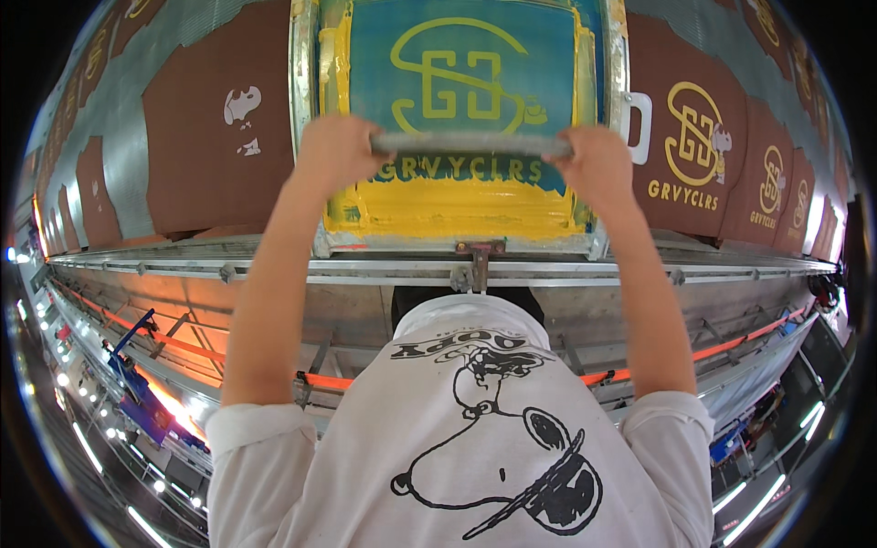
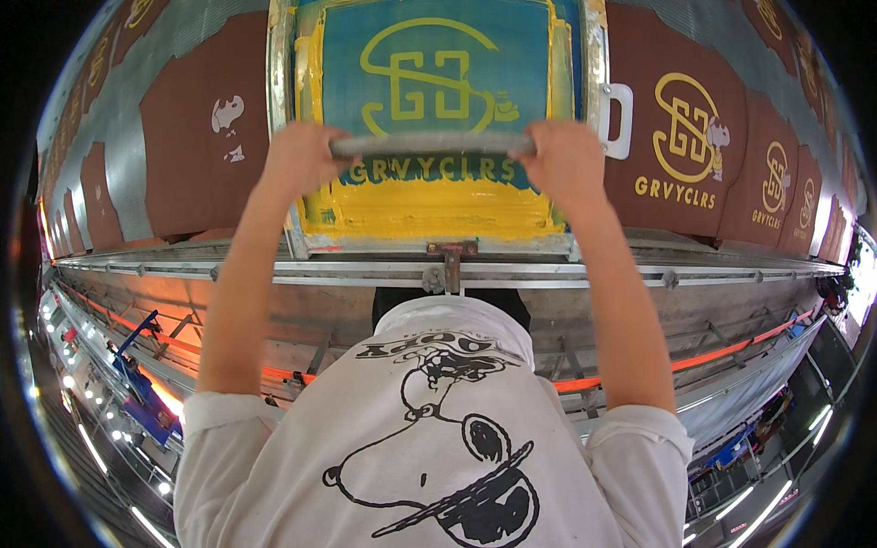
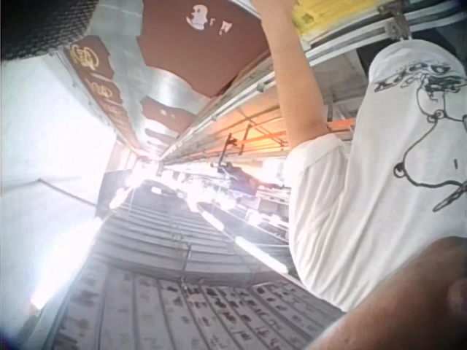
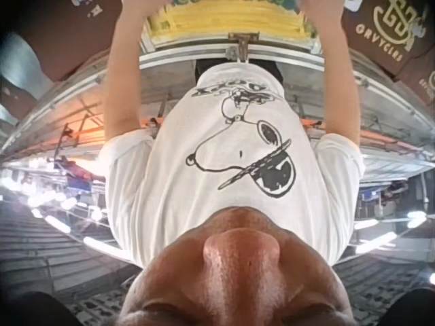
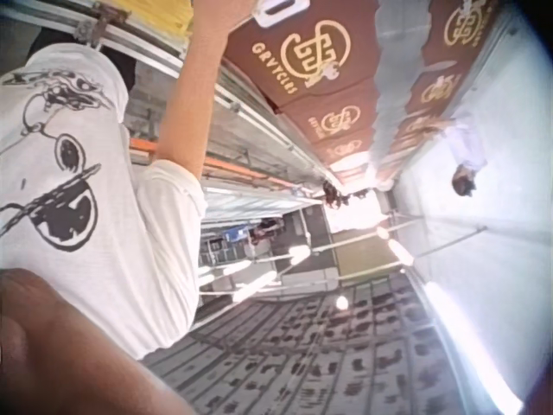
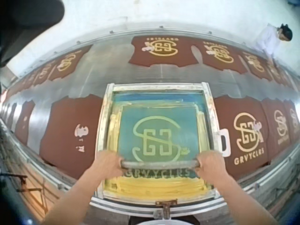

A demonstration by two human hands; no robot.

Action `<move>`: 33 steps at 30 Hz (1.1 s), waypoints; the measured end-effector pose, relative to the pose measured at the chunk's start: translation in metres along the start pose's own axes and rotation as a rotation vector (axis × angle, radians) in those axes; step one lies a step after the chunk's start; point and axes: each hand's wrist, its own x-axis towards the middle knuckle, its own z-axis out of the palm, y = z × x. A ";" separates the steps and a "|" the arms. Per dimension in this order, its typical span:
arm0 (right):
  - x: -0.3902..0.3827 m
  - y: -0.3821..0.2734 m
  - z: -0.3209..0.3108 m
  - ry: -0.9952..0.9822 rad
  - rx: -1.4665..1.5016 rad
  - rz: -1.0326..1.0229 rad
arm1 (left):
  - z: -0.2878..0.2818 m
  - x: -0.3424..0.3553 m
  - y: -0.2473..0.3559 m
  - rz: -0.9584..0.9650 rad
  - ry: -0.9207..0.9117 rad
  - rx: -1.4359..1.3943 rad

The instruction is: The person uses a squeegee to spread yellow ink across a screen printing frame, repeatedly pulling the ink back and forth to coat the mesh. The person works on a single frame, lifting and repositioning it occasionally while maintaining a consistent printing motion.

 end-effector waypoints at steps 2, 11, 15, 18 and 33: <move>-0.052 -0.010 0.012 -0.004 0.032 -0.014 | 0.031 -0.041 0.006 0.037 0.018 -0.035; -0.089 -0.020 0.009 -0.011 0.087 -0.034 | 0.055 -0.078 0.003 0.122 0.102 -0.107; -0.036 -0.008 -0.022 -0.024 0.033 -0.042 | -0.003 -0.041 0.002 0.087 0.010 -0.069; 0.031 0.013 -0.032 0.060 -0.020 -0.071 | -0.042 0.010 -0.009 0.085 0.087 -0.070; 0.236 0.062 -0.050 0.041 -0.134 0.105 | -0.130 0.213 -0.071 0.166 0.262 0.077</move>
